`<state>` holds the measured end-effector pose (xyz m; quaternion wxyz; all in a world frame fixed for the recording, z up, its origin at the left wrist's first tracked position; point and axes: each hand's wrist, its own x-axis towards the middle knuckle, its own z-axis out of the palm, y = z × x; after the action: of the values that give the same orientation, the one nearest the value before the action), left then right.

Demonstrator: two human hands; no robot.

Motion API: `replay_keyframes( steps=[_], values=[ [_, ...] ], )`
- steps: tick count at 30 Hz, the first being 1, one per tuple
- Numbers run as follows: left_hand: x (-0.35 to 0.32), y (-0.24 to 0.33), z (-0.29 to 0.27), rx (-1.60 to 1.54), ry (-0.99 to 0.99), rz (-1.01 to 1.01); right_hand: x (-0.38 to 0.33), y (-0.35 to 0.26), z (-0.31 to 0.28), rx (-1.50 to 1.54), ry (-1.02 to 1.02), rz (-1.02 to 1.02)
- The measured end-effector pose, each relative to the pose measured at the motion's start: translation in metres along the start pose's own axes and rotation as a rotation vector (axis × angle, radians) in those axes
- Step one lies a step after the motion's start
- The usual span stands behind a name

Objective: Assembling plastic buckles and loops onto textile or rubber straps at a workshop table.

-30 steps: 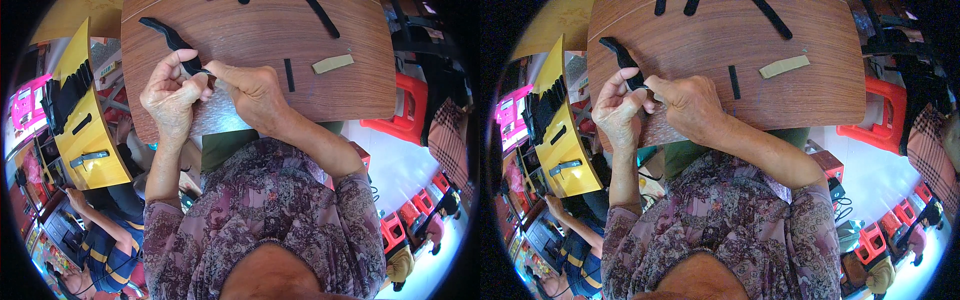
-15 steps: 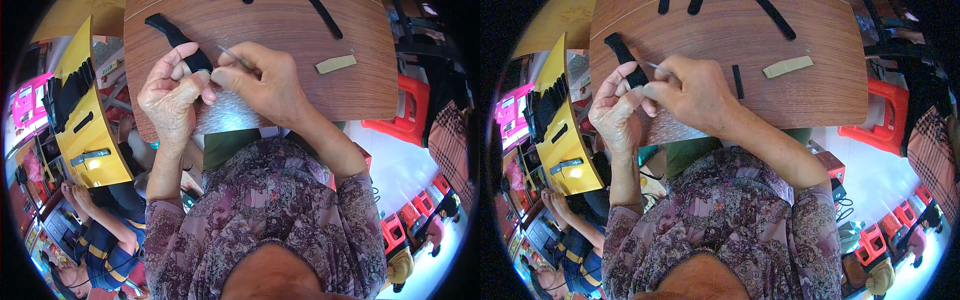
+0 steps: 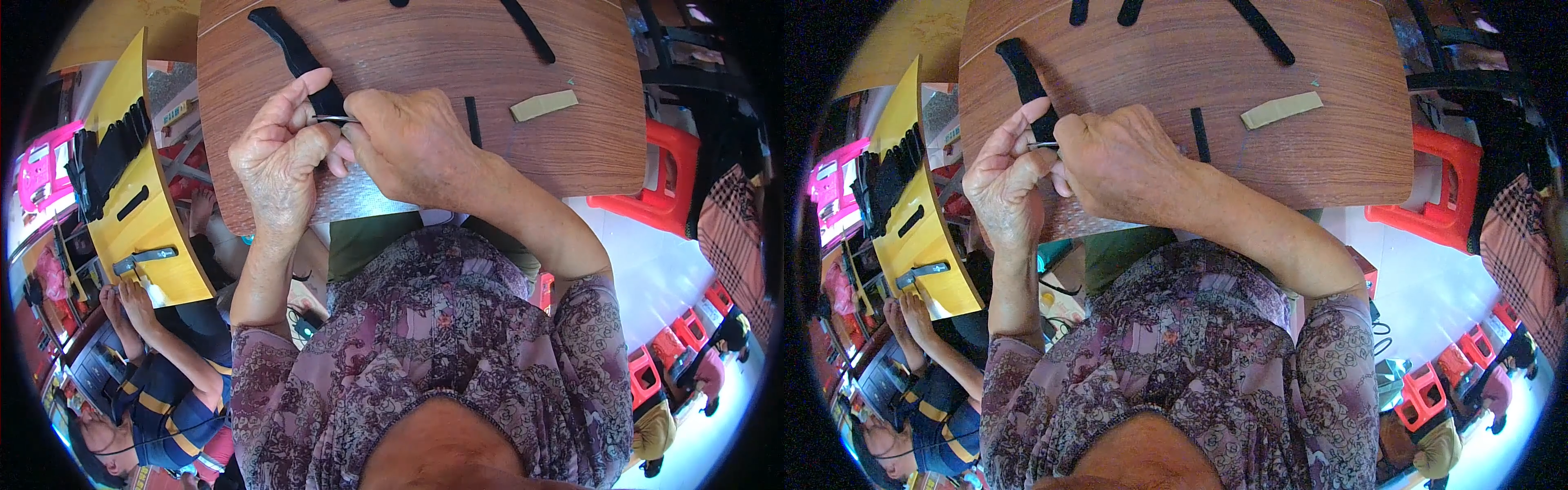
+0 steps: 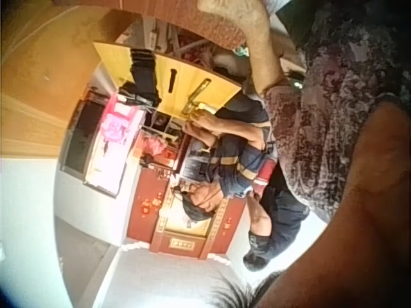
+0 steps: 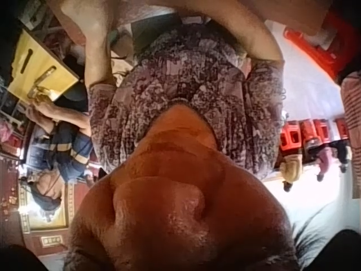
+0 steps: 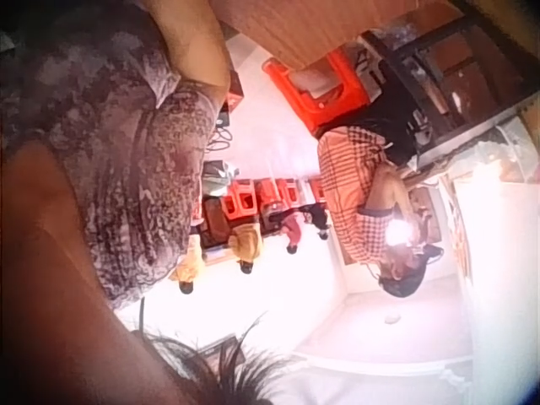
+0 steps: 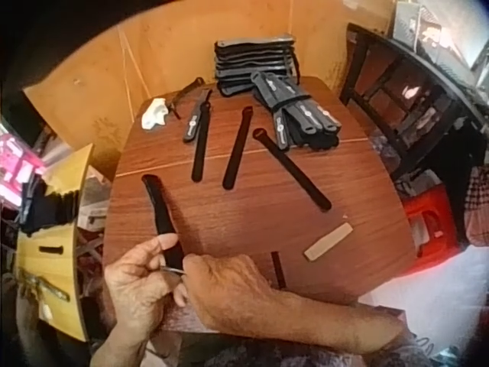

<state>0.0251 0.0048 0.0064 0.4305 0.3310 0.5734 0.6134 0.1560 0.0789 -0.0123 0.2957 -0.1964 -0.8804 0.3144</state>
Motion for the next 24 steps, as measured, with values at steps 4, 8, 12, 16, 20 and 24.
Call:
replay_keyframes(
  steps=[4, 8, 12, 16, 20, 24],
  values=[
    [0.002, -0.001, 0.002, 0.009, 0.027, -0.005, 0.001, 0.004, 0.006, -0.056, 0.06, -0.087],
    [0.005, -0.002, 0.002, -0.004, 0.01, 0.036, 0.003, 0.005, 0.009, -0.169, 0.091, -0.141],
    [0.006, -0.005, -0.002, -0.013, 0.03, 0.068, 0.006, 0.004, 0.013, -0.291, 0.112, -0.181],
    [0.001, -0.003, -0.003, 0.07, 0.013, 0.06, 0.009, 0.006, 0.009, -0.341, 0.064, -0.264],
    [0.002, 0.0, 0.009, 0.019, 0.051, 0.054, 0.01, 0.01, 0.008, -0.183, 0.179, -0.235],
    [0.004, -0.003, 0.01, 0.018, 0.057, 0.061, 0.005, 0.013, 0.009, -0.065, 0.214, -0.123]
  ],
)
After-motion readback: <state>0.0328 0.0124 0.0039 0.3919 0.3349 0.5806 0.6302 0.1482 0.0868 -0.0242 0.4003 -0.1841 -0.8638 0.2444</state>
